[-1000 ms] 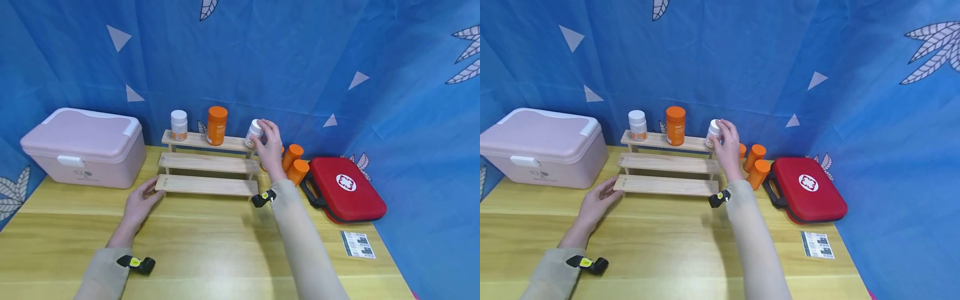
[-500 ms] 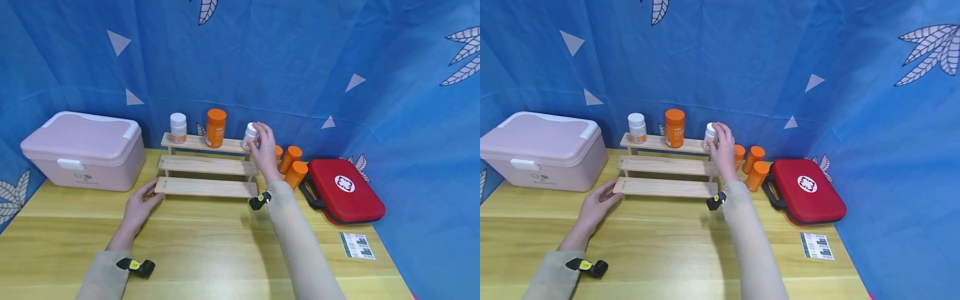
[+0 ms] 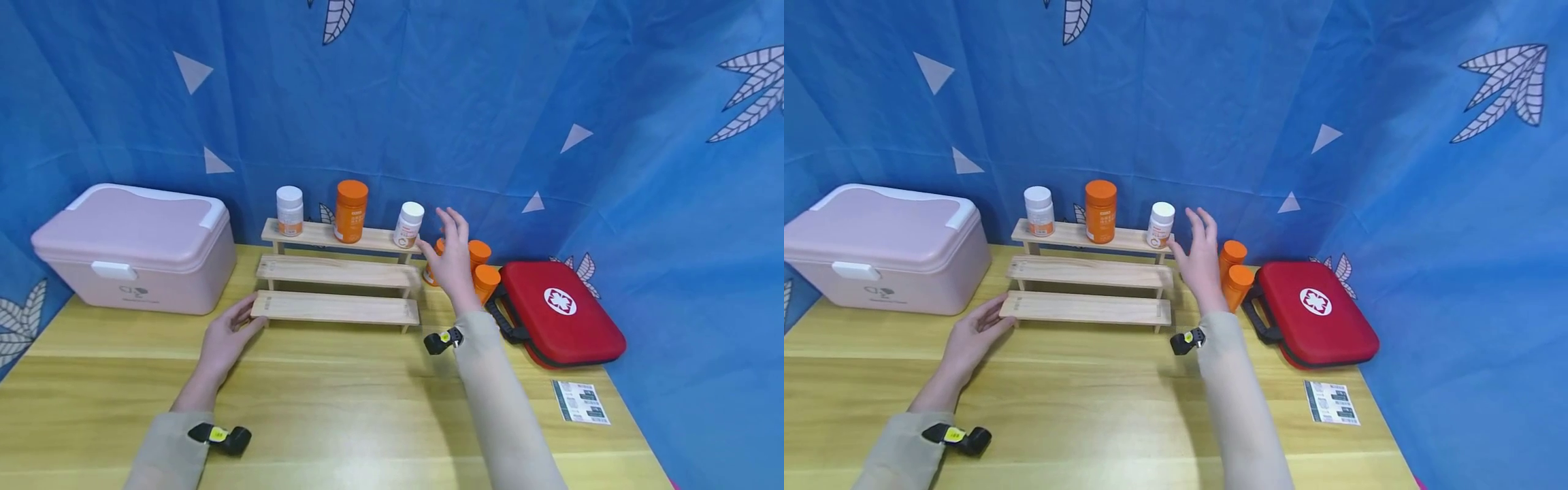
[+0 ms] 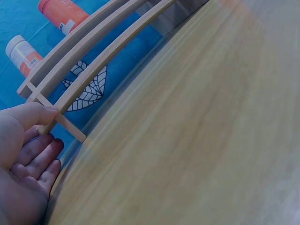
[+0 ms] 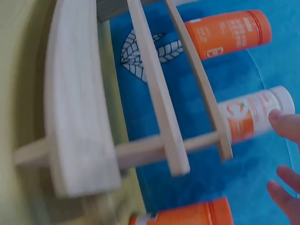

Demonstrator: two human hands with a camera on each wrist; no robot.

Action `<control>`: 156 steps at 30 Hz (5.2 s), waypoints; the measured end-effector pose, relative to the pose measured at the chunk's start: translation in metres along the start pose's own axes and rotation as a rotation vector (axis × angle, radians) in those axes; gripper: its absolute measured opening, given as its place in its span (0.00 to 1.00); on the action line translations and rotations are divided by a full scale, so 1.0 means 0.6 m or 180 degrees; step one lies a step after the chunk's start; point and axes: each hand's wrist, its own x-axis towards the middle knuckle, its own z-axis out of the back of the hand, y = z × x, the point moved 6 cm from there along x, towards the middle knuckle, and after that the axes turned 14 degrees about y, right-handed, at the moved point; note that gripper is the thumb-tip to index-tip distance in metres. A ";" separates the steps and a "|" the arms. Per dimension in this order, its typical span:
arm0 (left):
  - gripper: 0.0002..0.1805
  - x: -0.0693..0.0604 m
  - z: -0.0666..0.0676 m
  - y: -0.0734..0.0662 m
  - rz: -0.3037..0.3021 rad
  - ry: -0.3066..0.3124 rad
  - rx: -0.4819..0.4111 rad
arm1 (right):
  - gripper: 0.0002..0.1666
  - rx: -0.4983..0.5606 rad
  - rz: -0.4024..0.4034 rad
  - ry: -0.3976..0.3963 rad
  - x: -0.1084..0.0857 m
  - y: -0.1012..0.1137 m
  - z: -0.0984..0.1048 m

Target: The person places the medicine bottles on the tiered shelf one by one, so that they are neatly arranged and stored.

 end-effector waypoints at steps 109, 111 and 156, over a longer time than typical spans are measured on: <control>0.37 0.004 0.000 0.005 -0.0098 -0.0012 -0.0081 | 0.32 0.0467 0.0819 -0.0152 -0.098 0.083 -0.014; 0.37 0.003 0.000 0.005 -0.0095 -0.0015 -0.0068 | 0.31 0.0495 0.0919 -0.0031 -0.086 0.106 -0.034; 0.36 -0.001 0.001 0.000 -0.0161 0.0003 -0.0100 | 0.35 -0.0348 0.1292 0.0828 0.067 0.273 -0.291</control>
